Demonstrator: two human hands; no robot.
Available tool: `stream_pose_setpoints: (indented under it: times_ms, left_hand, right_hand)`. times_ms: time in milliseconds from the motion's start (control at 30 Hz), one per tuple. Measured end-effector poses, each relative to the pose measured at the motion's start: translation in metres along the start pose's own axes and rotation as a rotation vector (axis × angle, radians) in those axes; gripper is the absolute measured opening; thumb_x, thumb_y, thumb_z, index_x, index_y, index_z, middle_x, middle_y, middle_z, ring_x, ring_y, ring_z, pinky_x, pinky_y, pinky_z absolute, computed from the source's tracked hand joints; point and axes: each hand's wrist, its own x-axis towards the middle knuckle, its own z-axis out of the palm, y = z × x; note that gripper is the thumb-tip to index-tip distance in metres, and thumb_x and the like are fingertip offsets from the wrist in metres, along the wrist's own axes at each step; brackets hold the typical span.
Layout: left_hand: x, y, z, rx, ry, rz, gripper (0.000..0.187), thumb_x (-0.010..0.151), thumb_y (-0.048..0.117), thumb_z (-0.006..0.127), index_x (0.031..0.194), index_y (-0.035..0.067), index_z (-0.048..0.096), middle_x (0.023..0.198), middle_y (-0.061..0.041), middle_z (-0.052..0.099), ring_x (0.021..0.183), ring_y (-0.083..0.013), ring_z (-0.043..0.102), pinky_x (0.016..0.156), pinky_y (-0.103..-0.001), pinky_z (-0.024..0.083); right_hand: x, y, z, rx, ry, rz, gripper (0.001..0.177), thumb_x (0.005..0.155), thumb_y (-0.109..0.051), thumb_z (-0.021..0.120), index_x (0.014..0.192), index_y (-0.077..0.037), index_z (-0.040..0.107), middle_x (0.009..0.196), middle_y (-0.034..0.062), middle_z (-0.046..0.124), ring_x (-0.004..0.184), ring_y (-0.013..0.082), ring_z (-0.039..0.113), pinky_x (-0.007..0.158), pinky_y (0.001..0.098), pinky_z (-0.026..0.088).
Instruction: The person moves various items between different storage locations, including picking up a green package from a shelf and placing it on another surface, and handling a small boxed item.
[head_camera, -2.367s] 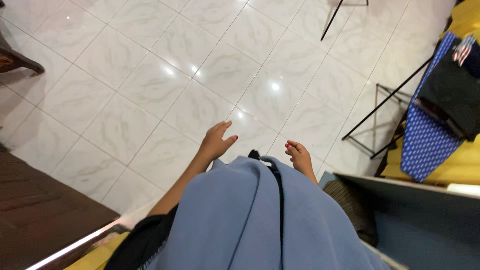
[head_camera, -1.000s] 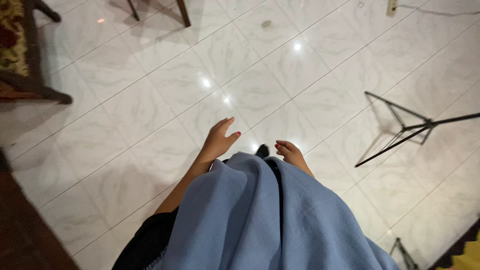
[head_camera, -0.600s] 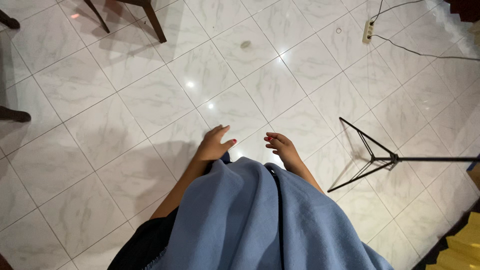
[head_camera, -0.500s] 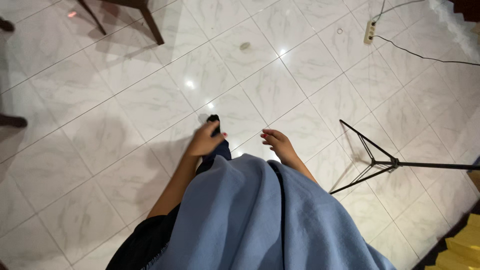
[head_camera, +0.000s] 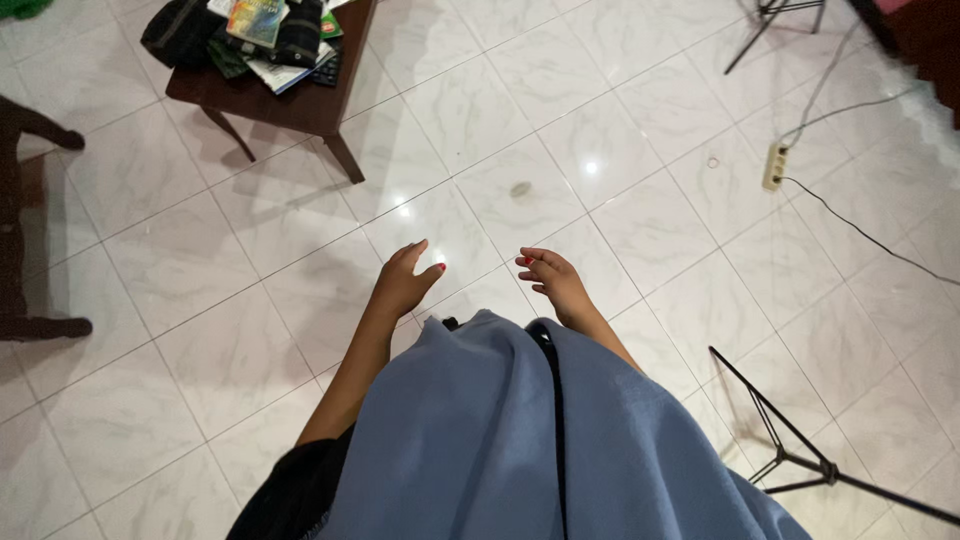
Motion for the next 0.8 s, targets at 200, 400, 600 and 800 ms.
stream_pose_setpoints:
  times_ms: [200,400,600,800]
  left_hand:
    - [0.087,0.022,0.008,0.118,-0.134,0.012,0.074,0.088,0.044,0.072,0.149,0.010,0.049,0.157,-0.017,0.042,0.147,-0.0310,0.039,0.117,-0.040,0.035]
    - [0.206,0.069,0.024,0.097,-0.103,0.121,0.073,0.087,0.046,0.072,0.148,0.011,0.052,0.157,-0.019,0.043,0.146,-0.0330,0.041,0.116,-0.040,0.037]
    - [0.341,0.144,0.028,0.206,0.015,0.202,0.074,0.087,0.051,0.072,0.147,0.012,0.054,0.154,-0.020,0.047,0.145,-0.0347,0.043,0.118,-0.042,0.037]
    - [0.364,0.171,0.047,-0.027,0.069,0.091,0.069,0.090,0.044,0.071,0.144,0.006,0.053,0.153,-0.023,0.046,0.142,-0.0374,0.042,0.112,-0.044,0.038]
  right_hand:
    - [0.065,-0.026,-0.008,0.110,-0.033,0.068,0.048,0.098,-0.028,0.050,0.139,-0.008,0.059,0.130,0.0076,0.069,0.111,0.0192,0.065,0.097,0.0354,0.052]
    - [0.160,-0.075,-0.078,0.180,0.056,0.092,0.048,0.098,-0.030,0.048,0.140,-0.009,0.057,0.130,0.0059,0.069,0.111,0.0165,0.063,0.095,0.0337,0.050]
    - [0.284,-0.128,-0.156,-0.017,0.019,0.108,0.048,0.095,-0.030,0.051,0.137,-0.011,0.061,0.126,0.0046,0.072,0.109,0.0166,0.066,0.092,0.0334,0.050]
    - [0.364,-0.179,-0.204,-0.065,-0.073,0.139,0.044,0.097,-0.027,0.053,0.136,-0.008,0.060,0.124,0.0049,0.071,0.109,0.0161,0.064,0.093,0.0333,0.048]
